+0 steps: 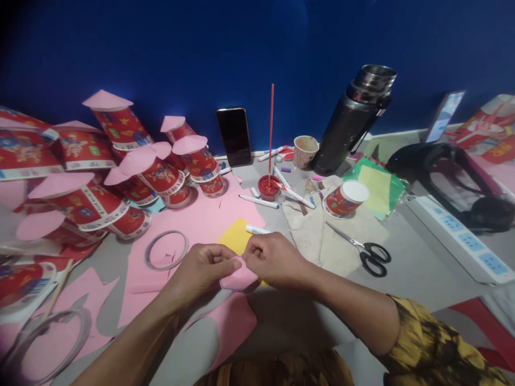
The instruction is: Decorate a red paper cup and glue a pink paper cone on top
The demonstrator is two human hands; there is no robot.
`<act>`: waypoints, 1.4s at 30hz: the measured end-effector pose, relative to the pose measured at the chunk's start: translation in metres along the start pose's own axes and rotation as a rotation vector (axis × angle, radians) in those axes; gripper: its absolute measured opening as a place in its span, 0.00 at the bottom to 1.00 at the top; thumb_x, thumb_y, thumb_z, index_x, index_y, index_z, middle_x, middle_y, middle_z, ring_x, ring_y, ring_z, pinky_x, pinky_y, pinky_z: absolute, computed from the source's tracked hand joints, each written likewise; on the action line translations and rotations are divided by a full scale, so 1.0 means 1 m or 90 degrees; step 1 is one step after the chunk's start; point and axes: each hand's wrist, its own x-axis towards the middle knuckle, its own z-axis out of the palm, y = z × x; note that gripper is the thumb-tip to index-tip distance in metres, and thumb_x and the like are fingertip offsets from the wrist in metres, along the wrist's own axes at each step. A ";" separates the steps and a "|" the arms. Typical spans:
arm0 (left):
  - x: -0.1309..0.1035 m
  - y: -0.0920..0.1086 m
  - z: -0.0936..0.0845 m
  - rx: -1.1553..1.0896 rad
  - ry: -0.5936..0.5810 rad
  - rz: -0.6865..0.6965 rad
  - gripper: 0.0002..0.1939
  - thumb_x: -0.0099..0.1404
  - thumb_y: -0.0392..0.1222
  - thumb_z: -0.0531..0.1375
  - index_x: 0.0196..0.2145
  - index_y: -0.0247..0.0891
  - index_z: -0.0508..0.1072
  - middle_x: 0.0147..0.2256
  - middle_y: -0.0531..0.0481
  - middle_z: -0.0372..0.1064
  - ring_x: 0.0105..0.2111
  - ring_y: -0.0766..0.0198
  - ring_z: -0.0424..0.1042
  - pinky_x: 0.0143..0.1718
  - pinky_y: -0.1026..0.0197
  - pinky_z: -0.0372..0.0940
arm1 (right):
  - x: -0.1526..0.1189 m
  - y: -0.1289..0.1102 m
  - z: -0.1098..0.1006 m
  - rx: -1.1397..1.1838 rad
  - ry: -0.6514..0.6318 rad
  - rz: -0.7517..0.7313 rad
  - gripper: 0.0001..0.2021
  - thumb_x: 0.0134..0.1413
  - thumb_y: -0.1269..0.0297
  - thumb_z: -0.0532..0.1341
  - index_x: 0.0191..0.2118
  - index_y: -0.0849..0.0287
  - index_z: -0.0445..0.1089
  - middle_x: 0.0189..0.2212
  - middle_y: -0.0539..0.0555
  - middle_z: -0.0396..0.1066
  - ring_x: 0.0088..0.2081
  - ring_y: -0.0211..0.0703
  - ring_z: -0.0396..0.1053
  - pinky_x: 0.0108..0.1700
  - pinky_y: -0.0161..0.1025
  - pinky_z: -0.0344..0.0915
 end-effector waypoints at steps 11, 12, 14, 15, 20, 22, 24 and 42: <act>-0.002 0.007 0.000 -0.001 -0.001 -0.027 0.13 0.48 0.48 0.70 0.19 0.36 0.79 0.19 0.49 0.70 0.19 0.65 0.65 0.21 0.63 0.60 | 0.001 -0.001 -0.007 -0.064 -0.031 0.013 0.05 0.50 0.72 0.62 0.26 0.60 0.74 0.19 0.46 0.68 0.22 0.35 0.62 0.25 0.32 0.52; -0.002 0.008 0.000 -0.001 -0.001 -0.030 0.13 0.48 0.48 0.70 0.19 0.36 0.78 0.19 0.49 0.71 0.19 0.66 0.65 0.21 0.64 0.60 | 0.001 0.000 -0.007 -0.070 -0.030 0.005 0.06 0.50 0.72 0.62 0.26 0.60 0.74 0.19 0.47 0.68 0.22 0.36 0.62 0.25 0.32 0.52; -0.001 0.008 -0.001 0.002 -0.001 -0.034 0.13 0.48 0.48 0.71 0.19 0.36 0.78 0.19 0.49 0.71 0.18 0.66 0.65 0.21 0.64 0.58 | 0.002 0.000 -0.007 -0.073 -0.030 -0.001 0.06 0.50 0.73 0.61 0.25 0.59 0.73 0.19 0.47 0.68 0.23 0.36 0.63 0.25 0.32 0.53; -0.001 0.008 -0.001 0.005 -0.002 -0.034 0.13 0.48 0.48 0.71 0.19 0.36 0.78 0.18 0.49 0.71 0.18 0.67 0.64 0.21 0.64 0.57 | 0.002 0.000 -0.007 -0.072 -0.032 0.000 0.07 0.50 0.73 0.61 0.25 0.59 0.73 0.19 0.47 0.68 0.23 0.36 0.63 0.26 0.32 0.53; 0.000 0.005 -0.001 0.031 0.004 -0.013 0.14 0.48 0.49 0.69 0.18 0.36 0.76 0.17 0.53 0.65 0.18 0.71 0.56 0.20 0.66 0.50 | 0.002 -0.001 -0.007 -0.075 -0.027 -0.010 0.06 0.51 0.73 0.61 0.26 0.60 0.74 0.20 0.47 0.68 0.23 0.36 0.63 0.26 0.33 0.54; 0.000 0.003 -0.001 0.039 0.012 -0.001 0.14 0.49 0.49 0.69 0.18 0.36 0.75 0.16 0.55 0.63 0.18 0.72 0.54 0.21 0.66 0.49 | 0.001 -0.001 -0.006 -0.069 -0.027 -0.013 0.06 0.51 0.73 0.61 0.27 0.60 0.74 0.20 0.46 0.68 0.23 0.36 0.64 0.26 0.32 0.54; -0.001 0.003 -0.002 0.049 0.009 0.001 0.14 0.49 0.49 0.68 0.18 0.36 0.75 0.17 0.55 0.62 0.19 0.71 0.54 0.22 0.66 0.49 | 0.001 -0.001 -0.006 -0.056 -0.030 -0.006 0.06 0.52 0.73 0.61 0.28 0.59 0.75 0.20 0.46 0.69 0.24 0.35 0.64 0.26 0.32 0.54; -0.001 -0.002 -0.004 0.203 -0.075 0.052 0.13 0.56 0.49 0.64 0.26 0.34 0.75 0.23 0.55 0.63 0.25 0.68 0.56 0.27 0.63 0.49 | 0.001 -0.005 -0.002 -0.054 0.001 -0.034 0.07 0.48 0.78 0.61 0.26 0.61 0.72 0.21 0.44 0.65 0.25 0.33 0.61 0.28 0.31 0.53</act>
